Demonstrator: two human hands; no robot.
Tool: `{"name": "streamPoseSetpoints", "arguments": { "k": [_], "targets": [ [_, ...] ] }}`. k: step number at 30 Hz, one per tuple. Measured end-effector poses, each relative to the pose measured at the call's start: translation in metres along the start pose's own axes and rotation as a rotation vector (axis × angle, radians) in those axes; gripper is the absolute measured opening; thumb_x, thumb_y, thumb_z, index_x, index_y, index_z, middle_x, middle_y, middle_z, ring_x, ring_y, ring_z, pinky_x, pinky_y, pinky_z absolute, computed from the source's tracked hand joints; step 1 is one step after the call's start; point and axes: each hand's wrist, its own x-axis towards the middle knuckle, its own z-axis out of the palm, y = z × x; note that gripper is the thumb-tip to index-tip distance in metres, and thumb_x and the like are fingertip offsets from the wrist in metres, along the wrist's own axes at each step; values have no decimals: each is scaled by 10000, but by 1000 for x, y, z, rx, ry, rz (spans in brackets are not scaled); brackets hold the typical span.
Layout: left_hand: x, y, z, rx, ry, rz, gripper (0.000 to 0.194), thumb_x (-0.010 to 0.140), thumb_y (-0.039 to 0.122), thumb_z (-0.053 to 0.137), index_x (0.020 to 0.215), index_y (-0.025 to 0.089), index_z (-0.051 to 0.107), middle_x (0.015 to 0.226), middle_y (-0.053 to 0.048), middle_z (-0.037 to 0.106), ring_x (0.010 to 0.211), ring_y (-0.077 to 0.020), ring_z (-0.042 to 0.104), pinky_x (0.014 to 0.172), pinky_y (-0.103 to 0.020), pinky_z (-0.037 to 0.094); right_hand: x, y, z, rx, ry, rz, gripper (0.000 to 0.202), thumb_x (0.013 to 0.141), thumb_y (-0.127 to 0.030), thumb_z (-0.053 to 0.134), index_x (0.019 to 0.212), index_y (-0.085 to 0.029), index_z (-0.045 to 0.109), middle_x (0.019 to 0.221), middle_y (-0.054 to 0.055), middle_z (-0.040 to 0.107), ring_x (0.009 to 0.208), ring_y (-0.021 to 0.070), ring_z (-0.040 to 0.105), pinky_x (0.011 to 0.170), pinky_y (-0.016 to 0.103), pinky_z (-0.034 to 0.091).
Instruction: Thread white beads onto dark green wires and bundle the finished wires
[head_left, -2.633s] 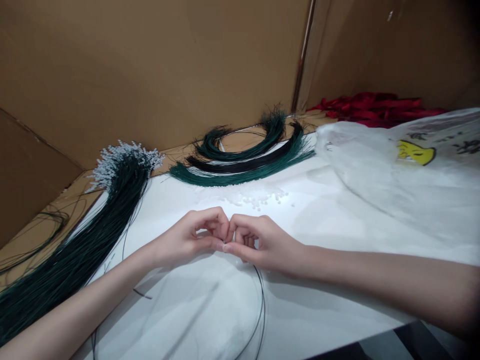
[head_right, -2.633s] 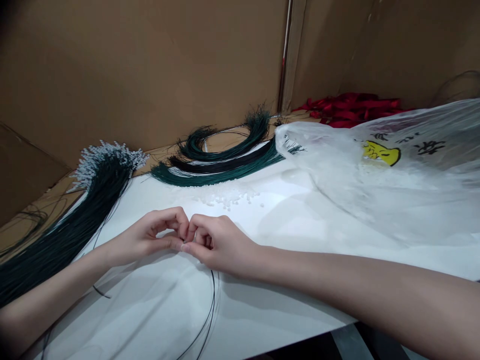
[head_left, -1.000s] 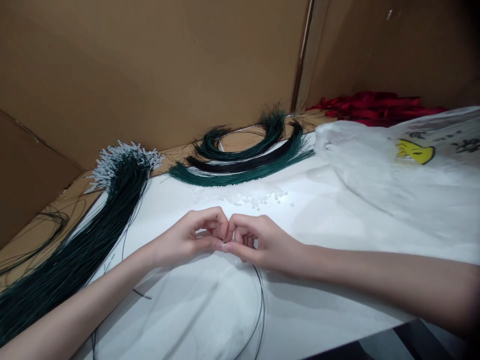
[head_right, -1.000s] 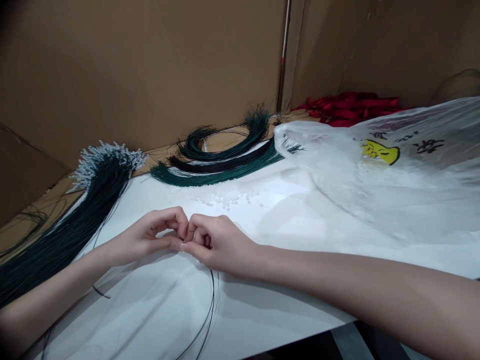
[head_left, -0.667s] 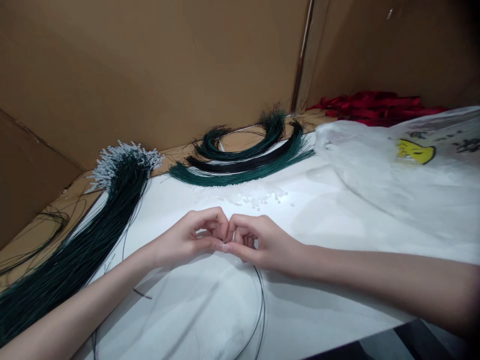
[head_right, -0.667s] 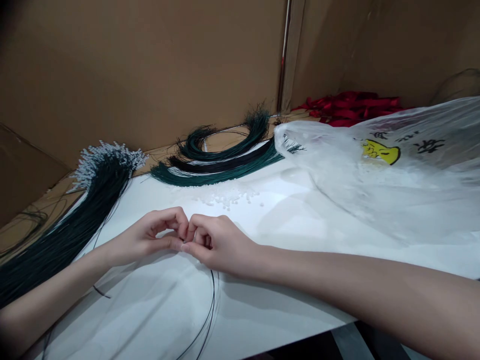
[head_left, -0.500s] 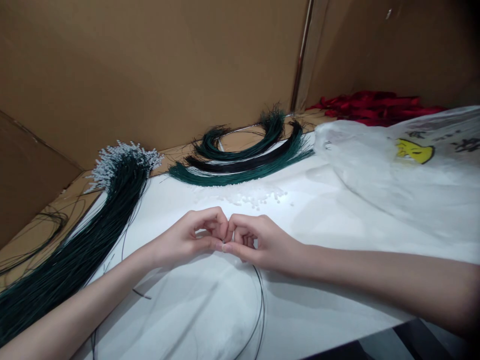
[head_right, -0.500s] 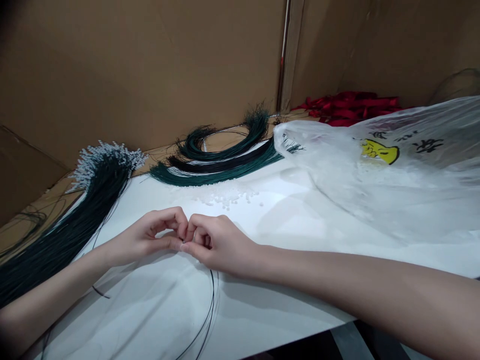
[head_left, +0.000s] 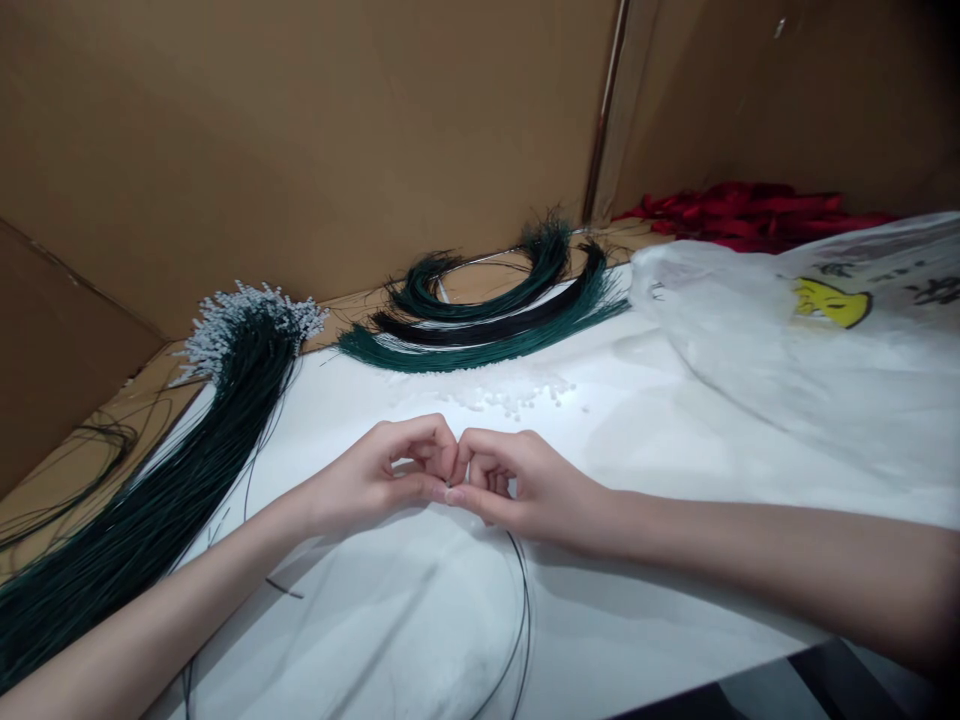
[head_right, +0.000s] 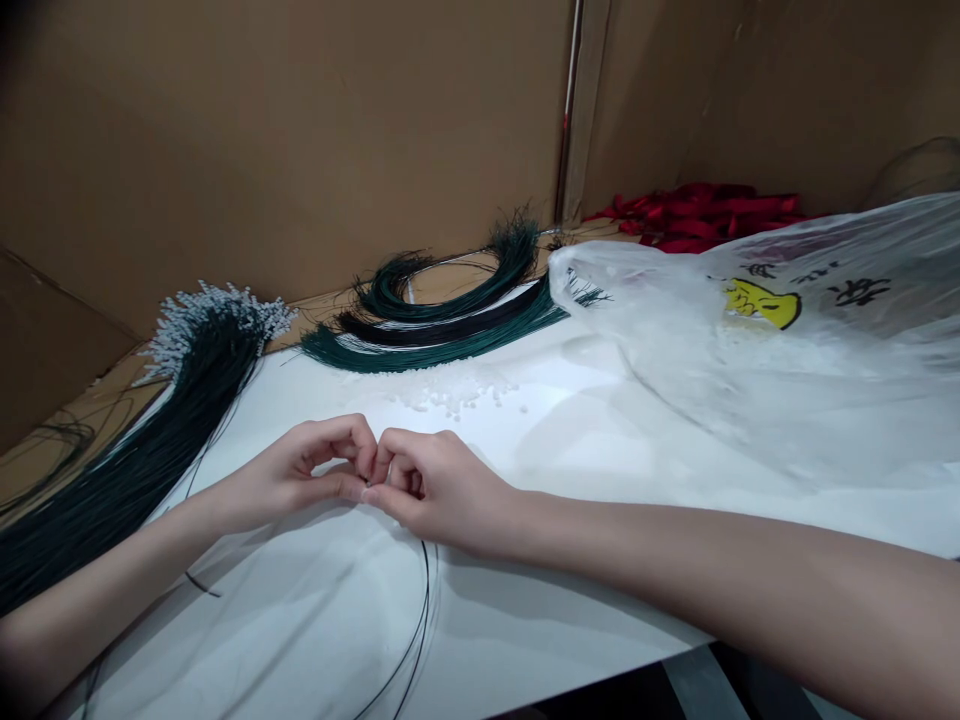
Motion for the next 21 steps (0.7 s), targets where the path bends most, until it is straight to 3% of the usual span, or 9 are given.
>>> {"name": "streamPoseSetpoints", "arguments": {
  "k": [21],
  "targets": [
    [1,-2,0,-28,2,2,126,833,107,640,805,163,531,796,23,582,783,-105,565,705,-232,425,0,1,1,6,13,-9,164,869,-247,633,780,-172,517,572,-78,446,510,67,414,492,198,315]
  ]
}}
